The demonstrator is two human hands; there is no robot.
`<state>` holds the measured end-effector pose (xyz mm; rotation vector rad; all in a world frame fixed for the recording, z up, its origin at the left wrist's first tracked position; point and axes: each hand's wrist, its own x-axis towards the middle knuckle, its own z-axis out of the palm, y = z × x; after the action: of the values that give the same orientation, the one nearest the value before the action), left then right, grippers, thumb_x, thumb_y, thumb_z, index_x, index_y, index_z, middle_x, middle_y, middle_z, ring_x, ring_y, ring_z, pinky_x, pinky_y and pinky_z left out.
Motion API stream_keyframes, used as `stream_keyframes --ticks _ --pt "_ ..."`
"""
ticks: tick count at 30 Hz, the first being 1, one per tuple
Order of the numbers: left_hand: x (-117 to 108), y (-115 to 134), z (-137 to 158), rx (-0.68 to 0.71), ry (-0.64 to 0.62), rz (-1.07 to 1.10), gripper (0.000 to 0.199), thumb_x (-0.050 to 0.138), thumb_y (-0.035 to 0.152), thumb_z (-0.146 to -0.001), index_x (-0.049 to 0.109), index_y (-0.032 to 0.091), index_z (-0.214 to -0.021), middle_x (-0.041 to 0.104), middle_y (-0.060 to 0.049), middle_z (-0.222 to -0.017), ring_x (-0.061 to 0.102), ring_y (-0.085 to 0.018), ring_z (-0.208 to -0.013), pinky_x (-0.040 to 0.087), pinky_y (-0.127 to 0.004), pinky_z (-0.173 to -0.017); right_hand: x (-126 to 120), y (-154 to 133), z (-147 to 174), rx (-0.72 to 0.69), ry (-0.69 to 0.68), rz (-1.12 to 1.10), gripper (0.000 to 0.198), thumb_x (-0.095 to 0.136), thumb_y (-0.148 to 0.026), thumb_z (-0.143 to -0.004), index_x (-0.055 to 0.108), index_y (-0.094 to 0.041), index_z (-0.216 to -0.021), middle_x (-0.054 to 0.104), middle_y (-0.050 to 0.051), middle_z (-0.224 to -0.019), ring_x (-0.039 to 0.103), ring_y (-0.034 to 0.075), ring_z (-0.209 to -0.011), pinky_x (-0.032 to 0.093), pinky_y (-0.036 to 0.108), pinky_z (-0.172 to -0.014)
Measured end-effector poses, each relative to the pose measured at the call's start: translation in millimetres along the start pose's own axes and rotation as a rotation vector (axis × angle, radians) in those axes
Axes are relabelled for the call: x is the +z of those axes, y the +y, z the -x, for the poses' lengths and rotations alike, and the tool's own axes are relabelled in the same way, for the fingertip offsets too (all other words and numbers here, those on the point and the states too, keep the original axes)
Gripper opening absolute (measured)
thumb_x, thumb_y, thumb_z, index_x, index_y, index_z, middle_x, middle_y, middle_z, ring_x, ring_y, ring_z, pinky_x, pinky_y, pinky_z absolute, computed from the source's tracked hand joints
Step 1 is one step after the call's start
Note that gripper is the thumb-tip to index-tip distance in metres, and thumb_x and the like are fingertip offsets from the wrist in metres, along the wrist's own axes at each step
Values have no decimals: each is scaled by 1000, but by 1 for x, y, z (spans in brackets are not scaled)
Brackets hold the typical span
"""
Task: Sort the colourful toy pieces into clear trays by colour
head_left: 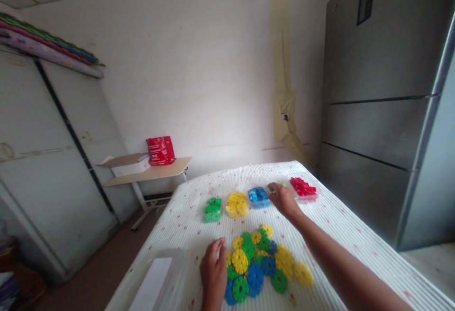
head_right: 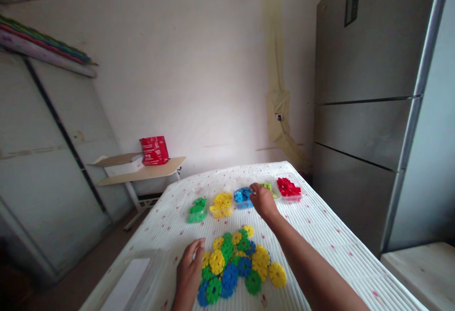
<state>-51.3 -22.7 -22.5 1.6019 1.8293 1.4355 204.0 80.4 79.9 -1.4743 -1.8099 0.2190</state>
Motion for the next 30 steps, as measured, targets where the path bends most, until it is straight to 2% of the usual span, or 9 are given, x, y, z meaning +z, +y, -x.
stream_keyframes --ticks 3,8,12,16,18,22,30 --pt "-1 1 0 17 2 -12 40 42 46 -78 66 18 -92 71 -9 -97 65 -23 -93 50 -33 -83 5 13 31 -37 -36 47 21 43 -13 -75 63 -16 -77 65 7 -79 58 17 -75 39 25 -70" --pt "0 12 3 136 13 -101 34 43 40 -79 65 18 -93 70 -9 -96 64 -23 -91 50 -35 -82 1 44 82 -18 -134 122 21 41 -12 -73 60 -19 -68 62 4 -70 55 15 -65 37 23 -62" --pt "3 38 15 364 -10 -203 26 45 31 -81 66 21 -92 69 -9 -96 62 -23 -93 45 -39 -87 1 58 91 9 -169 155 21 41 -11 -72 60 -20 -73 63 3 -76 56 14 -71 37 22 -64" --pt "5 67 34 551 -129 -296 22 47 22 -80 66 24 -91 67 -6 -100 58 -24 -98 35 -47 -96 7 58 88 29 -175 207 21 42 -12 -75 61 -19 -73 62 3 -79 56 14 -72 36 22 -65" --pt "4 78 42 601 -181 -319 20 52 22 -77 66 26 -90 66 -5 -100 56 -24 -99 29 -50 -100 9 57 88 27 -181 225 20 43 -12 -76 61 -19 -73 62 3 -78 56 14 -73 35 22 -65" --pt "0 90 48 571 -234 -391 16 63 29 -70 67 27 -86 64 -5 -88 55 -25 -94 23 -50 -102 9 57 90 15 -188 238 20 42 -12 -76 61 -19 -75 62 4 -79 56 15 -75 36 22 -67" --pt "-5 86 48 490 -319 -540 20 67 38 -63 66 26 -80 61 -5 -82 52 -27 -90 27 -47 -94 7 57 89 19 -196 237 21 42 -12 -78 62 -19 -76 62 3 -81 57 15 -78 37 22 -70"
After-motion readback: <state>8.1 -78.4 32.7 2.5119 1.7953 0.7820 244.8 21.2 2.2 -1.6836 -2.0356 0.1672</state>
